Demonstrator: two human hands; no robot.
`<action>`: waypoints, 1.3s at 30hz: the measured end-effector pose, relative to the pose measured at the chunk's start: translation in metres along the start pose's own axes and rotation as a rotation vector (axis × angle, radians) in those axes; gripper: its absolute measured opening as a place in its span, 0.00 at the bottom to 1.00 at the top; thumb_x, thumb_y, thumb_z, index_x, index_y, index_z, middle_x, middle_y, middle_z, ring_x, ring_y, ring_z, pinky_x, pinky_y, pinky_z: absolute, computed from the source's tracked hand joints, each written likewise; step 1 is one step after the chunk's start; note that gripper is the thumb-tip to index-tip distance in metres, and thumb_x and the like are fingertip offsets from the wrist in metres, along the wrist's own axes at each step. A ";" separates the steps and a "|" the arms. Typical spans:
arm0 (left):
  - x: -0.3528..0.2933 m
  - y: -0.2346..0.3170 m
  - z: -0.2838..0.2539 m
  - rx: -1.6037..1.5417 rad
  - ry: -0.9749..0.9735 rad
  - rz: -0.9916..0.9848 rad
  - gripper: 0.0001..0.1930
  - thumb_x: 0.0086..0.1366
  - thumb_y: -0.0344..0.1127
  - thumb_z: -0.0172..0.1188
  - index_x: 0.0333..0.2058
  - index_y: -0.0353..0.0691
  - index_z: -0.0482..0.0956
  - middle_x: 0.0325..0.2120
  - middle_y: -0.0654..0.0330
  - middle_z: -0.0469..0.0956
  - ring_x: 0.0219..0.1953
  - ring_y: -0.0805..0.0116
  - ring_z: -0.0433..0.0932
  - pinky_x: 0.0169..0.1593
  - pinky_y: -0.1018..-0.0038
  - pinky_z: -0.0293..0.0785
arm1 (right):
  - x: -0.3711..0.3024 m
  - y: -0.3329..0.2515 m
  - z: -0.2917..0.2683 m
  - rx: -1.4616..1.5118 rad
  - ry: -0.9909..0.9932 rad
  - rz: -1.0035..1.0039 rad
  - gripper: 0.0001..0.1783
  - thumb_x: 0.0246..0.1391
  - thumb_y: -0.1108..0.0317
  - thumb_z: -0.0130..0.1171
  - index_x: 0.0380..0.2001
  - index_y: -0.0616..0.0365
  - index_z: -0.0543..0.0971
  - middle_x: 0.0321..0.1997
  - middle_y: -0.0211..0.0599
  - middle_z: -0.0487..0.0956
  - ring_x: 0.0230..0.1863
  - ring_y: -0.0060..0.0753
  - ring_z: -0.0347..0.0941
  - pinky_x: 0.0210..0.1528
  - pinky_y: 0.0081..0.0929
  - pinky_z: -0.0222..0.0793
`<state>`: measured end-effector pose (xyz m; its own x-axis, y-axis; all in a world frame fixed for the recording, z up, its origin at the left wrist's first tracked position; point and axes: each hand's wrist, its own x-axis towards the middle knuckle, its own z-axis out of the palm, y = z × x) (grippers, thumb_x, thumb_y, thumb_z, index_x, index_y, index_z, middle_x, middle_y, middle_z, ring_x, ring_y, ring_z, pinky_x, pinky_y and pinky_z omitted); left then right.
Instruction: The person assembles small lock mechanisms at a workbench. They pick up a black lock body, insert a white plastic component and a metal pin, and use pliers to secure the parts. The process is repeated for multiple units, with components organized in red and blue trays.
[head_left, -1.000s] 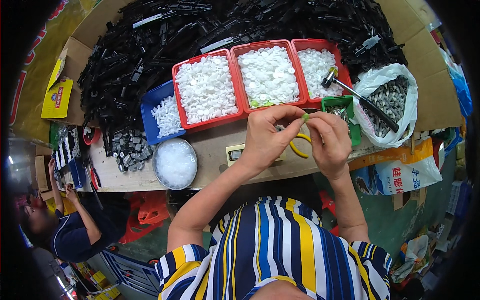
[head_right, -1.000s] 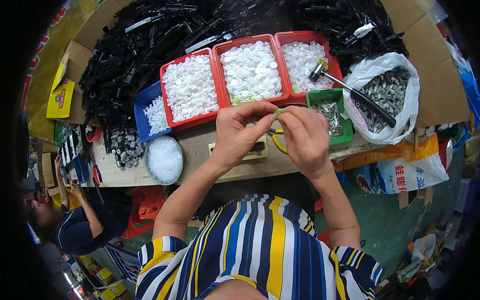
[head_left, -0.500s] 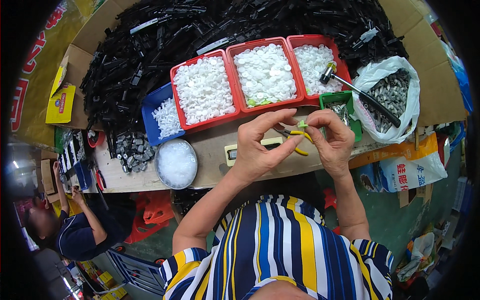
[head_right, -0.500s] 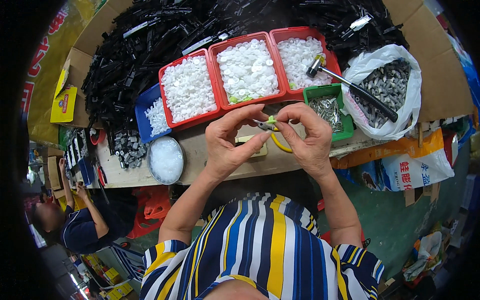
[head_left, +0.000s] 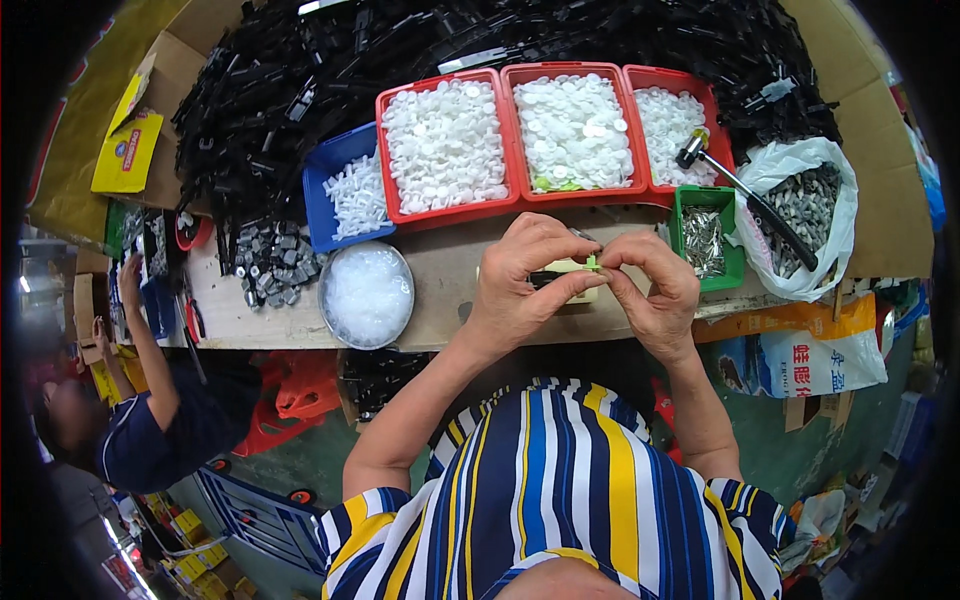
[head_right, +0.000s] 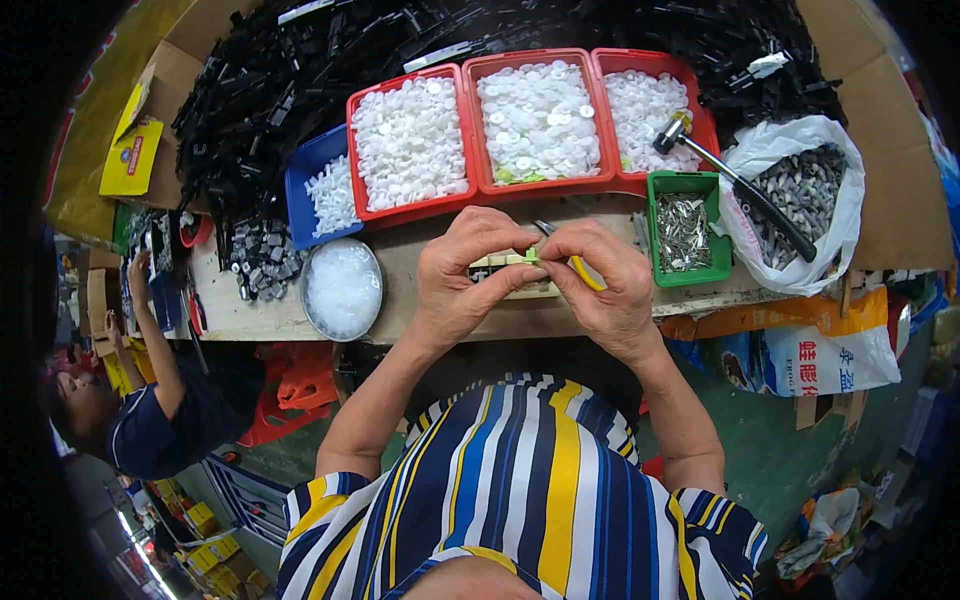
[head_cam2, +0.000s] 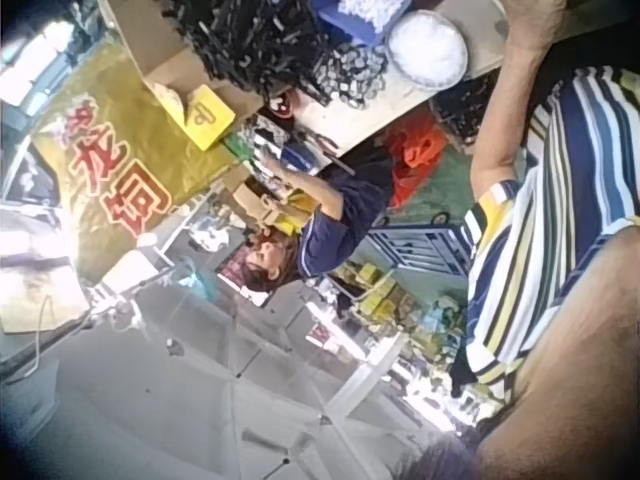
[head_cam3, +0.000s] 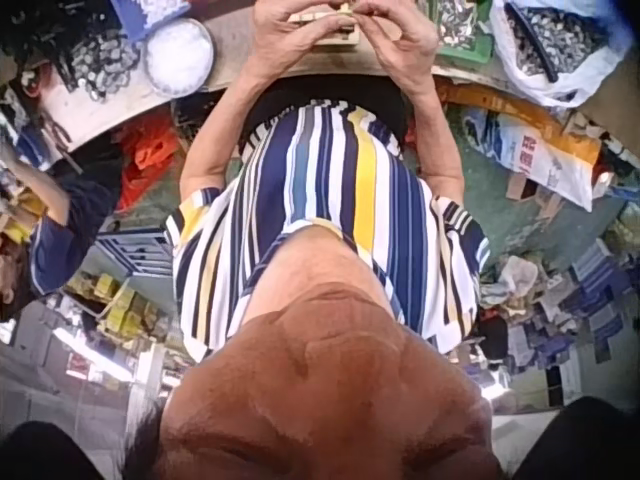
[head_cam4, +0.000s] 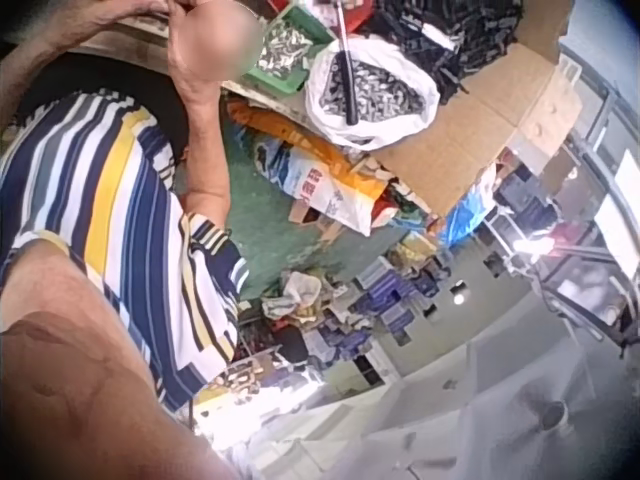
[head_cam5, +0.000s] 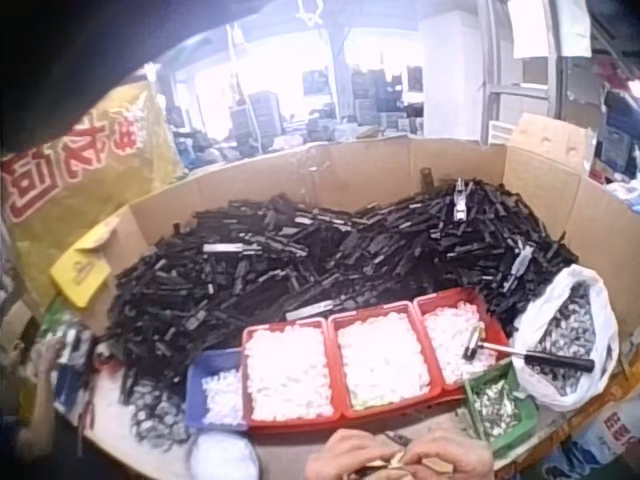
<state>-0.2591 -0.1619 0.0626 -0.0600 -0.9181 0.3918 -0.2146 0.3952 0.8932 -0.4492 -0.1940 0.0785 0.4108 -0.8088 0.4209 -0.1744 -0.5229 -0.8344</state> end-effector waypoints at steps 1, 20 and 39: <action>-0.002 0.000 -0.002 0.004 0.007 -0.008 0.18 0.50 0.28 0.75 0.42 0.35 0.85 0.36 0.57 0.83 0.42 0.64 0.78 0.47 0.70 0.74 | 0.000 -0.001 0.002 -0.006 -0.012 0.004 0.10 0.46 0.84 0.66 0.33 0.64 0.80 0.34 0.39 0.80 0.36 0.35 0.79 0.38 0.28 0.74; -0.080 -0.026 -0.012 0.772 -0.079 0.244 0.18 0.54 0.35 0.70 0.43 0.38 0.82 0.41 0.56 0.76 0.46 0.57 0.75 0.46 0.63 0.74 | -0.004 0.041 0.035 -0.179 -0.373 -0.027 0.05 0.46 0.76 0.66 0.29 0.62 0.82 0.39 0.37 0.77 0.44 0.42 0.73 0.45 0.38 0.68; -0.085 -0.038 -0.007 0.905 -0.131 0.303 0.19 0.57 0.34 0.67 0.49 0.41 0.81 0.43 0.58 0.74 0.48 0.59 0.73 0.47 0.64 0.70 | -0.016 0.028 0.027 -0.544 -0.440 -0.255 0.15 0.49 0.70 0.60 0.41 0.61 0.80 0.48 0.37 0.76 0.54 0.38 0.71 0.52 0.39 0.66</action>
<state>-0.2388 -0.0985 -0.0028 -0.3335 -0.7985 0.5011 -0.8395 0.4934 0.2276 -0.4363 -0.1889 0.0387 0.7984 -0.5213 0.3013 -0.3971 -0.8321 -0.3873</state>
